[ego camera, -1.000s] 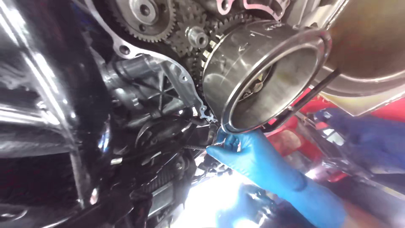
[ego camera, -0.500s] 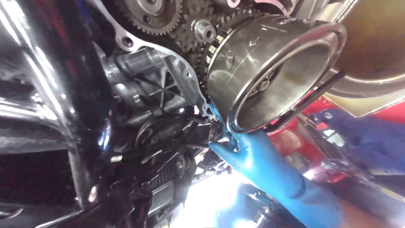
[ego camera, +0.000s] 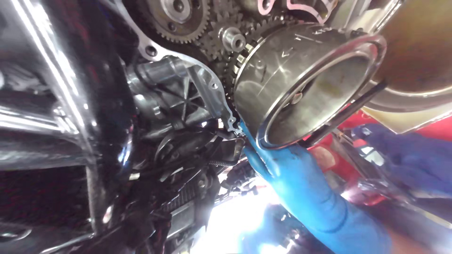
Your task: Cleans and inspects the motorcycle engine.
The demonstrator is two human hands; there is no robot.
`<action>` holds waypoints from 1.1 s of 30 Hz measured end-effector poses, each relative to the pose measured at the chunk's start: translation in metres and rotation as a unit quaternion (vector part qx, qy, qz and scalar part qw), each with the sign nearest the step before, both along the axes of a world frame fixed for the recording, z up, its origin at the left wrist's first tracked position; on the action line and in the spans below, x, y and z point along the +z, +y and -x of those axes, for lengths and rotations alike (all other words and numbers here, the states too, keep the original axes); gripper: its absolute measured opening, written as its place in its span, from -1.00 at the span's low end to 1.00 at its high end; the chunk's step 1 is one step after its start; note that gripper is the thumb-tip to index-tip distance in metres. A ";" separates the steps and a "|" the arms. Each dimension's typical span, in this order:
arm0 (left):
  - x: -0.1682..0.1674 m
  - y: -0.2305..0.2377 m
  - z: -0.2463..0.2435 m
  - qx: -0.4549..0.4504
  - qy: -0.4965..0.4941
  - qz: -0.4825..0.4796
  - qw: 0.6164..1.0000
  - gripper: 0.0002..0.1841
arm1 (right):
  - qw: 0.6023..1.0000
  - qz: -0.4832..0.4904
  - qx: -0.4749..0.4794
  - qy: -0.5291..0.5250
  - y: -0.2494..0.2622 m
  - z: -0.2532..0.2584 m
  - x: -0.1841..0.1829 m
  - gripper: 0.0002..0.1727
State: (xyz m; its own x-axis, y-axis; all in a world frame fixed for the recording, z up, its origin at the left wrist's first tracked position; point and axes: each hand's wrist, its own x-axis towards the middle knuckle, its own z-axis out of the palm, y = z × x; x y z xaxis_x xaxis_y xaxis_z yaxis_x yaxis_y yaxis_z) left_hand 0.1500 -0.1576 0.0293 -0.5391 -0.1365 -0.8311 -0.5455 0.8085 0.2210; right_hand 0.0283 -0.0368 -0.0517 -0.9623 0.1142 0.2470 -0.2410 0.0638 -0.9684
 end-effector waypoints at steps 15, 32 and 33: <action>0.001 0.000 -0.001 -0.026 0.015 0.012 0.999 -0.83 | 0.972 0.217 0.068 -0.055 0.000 -0.005 -0.001 -0.48; 0.000 -0.005 0.004 -0.047 -0.007 0.014 0.999 -0.80 | 0.998 -0.039 0.020 -0.052 0.001 0.013 0.009 -0.46; 0.000 -0.005 0.005 -0.045 -0.019 0.018 0.999 -0.79 | 0.997 -0.048 0.015 -0.055 0.000 0.013 0.010 -0.46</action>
